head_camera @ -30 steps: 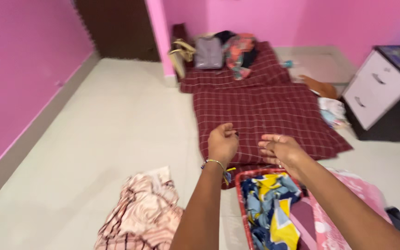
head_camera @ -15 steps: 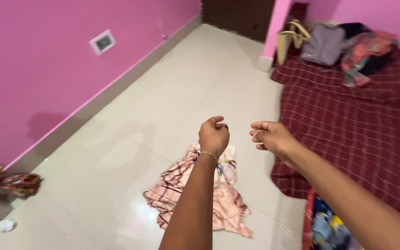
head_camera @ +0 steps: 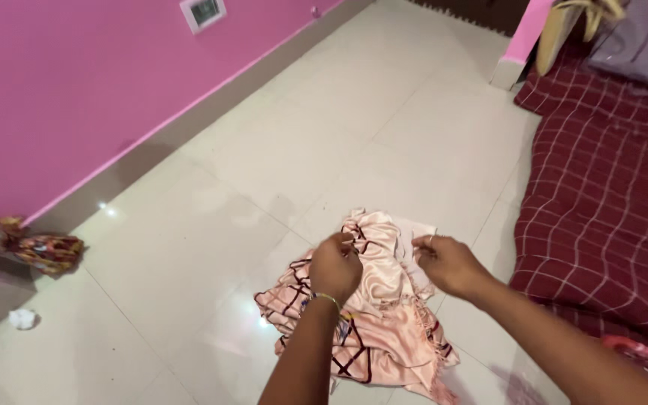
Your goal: The person gathers a patterned bedsheet from a bed, picks up a pink blanket from the floor, and spreads it out on the mattress before folding the edges inward.
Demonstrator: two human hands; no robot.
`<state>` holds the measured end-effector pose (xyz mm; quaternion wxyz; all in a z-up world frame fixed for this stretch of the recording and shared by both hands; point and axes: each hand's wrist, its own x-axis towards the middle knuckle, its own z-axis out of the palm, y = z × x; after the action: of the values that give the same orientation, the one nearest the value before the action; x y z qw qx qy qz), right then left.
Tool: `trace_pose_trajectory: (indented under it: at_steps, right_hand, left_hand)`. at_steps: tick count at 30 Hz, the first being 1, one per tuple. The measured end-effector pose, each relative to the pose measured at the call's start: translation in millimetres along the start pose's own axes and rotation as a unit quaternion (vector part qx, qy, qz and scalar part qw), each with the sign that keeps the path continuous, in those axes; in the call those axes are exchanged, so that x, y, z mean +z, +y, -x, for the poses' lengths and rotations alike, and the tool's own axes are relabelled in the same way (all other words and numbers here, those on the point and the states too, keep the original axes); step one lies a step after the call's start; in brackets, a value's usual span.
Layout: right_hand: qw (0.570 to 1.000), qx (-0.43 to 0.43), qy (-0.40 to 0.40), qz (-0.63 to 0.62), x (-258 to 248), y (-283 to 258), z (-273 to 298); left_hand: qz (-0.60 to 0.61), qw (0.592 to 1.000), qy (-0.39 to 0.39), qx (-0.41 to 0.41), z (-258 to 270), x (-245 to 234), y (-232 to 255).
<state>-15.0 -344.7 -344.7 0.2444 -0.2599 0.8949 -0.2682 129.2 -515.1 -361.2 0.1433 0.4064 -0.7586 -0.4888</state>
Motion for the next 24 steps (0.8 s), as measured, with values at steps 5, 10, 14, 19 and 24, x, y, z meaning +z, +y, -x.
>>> trace_pose_trajectory:
  at_steps: [5, 10, 14, 19, 24]
  right_hand:
    - [0.996, -0.005, -0.051, 0.066, 75, 71, -27]
    - [0.99, -0.027, -0.086, 0.111, 136, 154, -52]
    - [0.99, -0.026, -0.056, 0.123, 181, 227, -79]
    - [0.996, 0.066, -0.051, 0.042, 228, 317, -100]
    - [0.99, 0.086, -0.066, 0.089, 251, 372, -103]
  left_hand:
    - [-0.028, 0.999, 0.0, 0.039, -9, 73, -107]
    - [-0.058, 0.998, -0.033, 0.021, -9, 138, -188]
    - [-0.054, 0.996, -0.065, 0.0, -19, 185, -225]
    - [-0.111, 0.988, -0.103, 0.037, -37, 249, -259]
    - [-0.298, 0.924, -0.186, 0.149, -53, 315, -293]
